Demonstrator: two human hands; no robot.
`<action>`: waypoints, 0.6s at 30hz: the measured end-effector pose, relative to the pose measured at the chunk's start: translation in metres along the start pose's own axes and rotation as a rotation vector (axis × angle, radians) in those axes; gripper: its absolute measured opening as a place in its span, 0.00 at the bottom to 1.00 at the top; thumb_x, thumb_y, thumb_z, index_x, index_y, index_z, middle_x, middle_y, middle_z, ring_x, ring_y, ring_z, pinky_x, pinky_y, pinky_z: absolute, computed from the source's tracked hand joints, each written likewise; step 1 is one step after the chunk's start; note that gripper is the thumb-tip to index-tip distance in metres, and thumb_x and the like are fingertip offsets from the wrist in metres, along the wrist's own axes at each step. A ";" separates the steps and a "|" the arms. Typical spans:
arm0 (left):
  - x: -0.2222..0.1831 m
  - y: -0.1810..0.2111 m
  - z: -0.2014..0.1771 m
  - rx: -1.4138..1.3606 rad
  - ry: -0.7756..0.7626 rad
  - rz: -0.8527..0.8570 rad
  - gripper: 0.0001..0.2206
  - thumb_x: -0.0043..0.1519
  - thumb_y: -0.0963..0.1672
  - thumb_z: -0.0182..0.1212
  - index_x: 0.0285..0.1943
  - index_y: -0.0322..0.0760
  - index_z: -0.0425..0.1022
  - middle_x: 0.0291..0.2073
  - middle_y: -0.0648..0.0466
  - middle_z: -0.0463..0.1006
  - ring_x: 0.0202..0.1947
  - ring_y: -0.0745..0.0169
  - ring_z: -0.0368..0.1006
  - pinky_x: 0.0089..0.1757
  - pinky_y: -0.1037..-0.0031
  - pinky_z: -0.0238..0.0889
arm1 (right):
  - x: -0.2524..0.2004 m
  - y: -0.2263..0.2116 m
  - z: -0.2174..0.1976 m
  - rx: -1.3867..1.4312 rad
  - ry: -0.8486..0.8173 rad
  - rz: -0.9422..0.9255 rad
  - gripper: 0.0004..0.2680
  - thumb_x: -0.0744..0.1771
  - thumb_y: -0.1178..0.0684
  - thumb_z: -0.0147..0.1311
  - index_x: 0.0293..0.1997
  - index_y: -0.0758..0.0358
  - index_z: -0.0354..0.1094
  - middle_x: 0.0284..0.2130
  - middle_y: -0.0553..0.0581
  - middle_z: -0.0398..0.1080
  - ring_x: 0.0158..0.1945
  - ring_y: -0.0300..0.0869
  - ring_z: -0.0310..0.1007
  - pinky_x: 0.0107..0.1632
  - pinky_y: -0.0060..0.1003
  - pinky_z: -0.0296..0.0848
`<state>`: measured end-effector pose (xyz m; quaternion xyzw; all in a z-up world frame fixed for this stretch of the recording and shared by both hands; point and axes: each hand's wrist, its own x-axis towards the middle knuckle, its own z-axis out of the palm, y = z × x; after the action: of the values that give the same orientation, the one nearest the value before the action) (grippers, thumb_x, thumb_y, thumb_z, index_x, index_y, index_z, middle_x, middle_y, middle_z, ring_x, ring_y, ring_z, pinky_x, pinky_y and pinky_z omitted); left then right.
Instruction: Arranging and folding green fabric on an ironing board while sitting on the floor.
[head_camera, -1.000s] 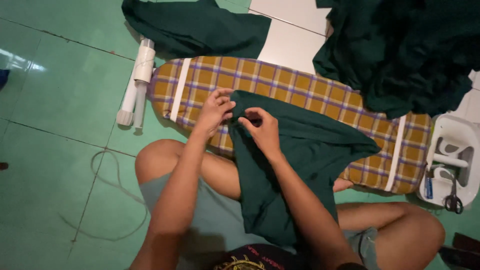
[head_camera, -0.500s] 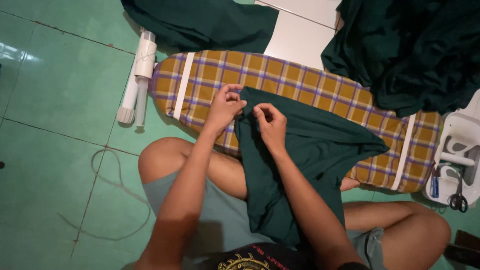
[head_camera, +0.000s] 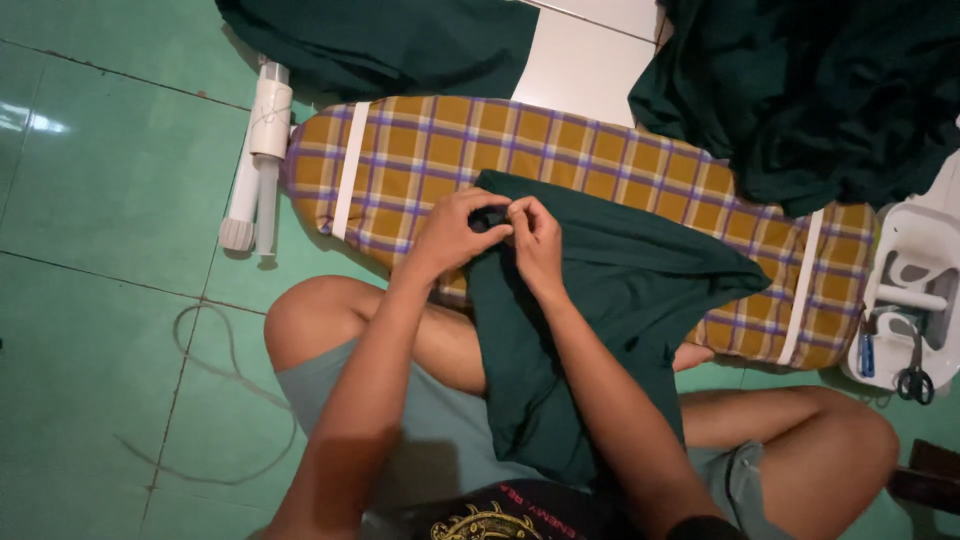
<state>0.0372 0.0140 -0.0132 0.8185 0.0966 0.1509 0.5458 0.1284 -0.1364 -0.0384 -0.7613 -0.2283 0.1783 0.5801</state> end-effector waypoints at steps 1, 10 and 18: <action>0.001 -0.003 0.000 0.000 -0.002 0.001 0.16 0.57 0.47 0.71 0.54 0.44 0.82 0.47 0.48 0.82 0.52 0.42 0.78 0.51 0.58 0.71 | 0.000 -0.003 0.001 0.000 0.002 0.001 0.06 0.70 0.55 0.49 0.36 0.59 0.72 0.21 0.57 0.70 0.29 0.40 0.69 0.34 0.39 0.71; 0.001 0.002 0.003 0.018 0.052 -0.215 0.10 0.57 0.43 0.71 0.47 0.50 0.86 0.40 0.50 0.85 0.47 0.46 0.81 0.46 0.61 0.73 | 0.004 0.000 -0.001 0.053 -0.011 0.031 0.08 0.71 0.55 0.47 0.32 0.58 0.68 0.13 0.53 0.65 0.22 0.40 0.67 0.30 0.36 0.68; 0.003 -0.010 0.003 -0.030 0.078 -0.266 0.10 0.57 0.40 0.68 0.45 0.47 0.84 0.34 0.50 0.84 0.40 0.50 0.81 0.42 0.64 0.73 | 0.007 0.002 -0.001 0.144 0.009 0.089 0.08 0.71 0.56 0.48 0.31 0.58 0.69 0.12 0.52 0.66 0.18 0.39 0.69 0.26 0.30 0.66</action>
<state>0.0413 0.0157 -0.0231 0.7838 0.2230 0.1104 0.5690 0.1353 -0.1334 -0.0403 -0.7279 -0.1783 0.2162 0.6258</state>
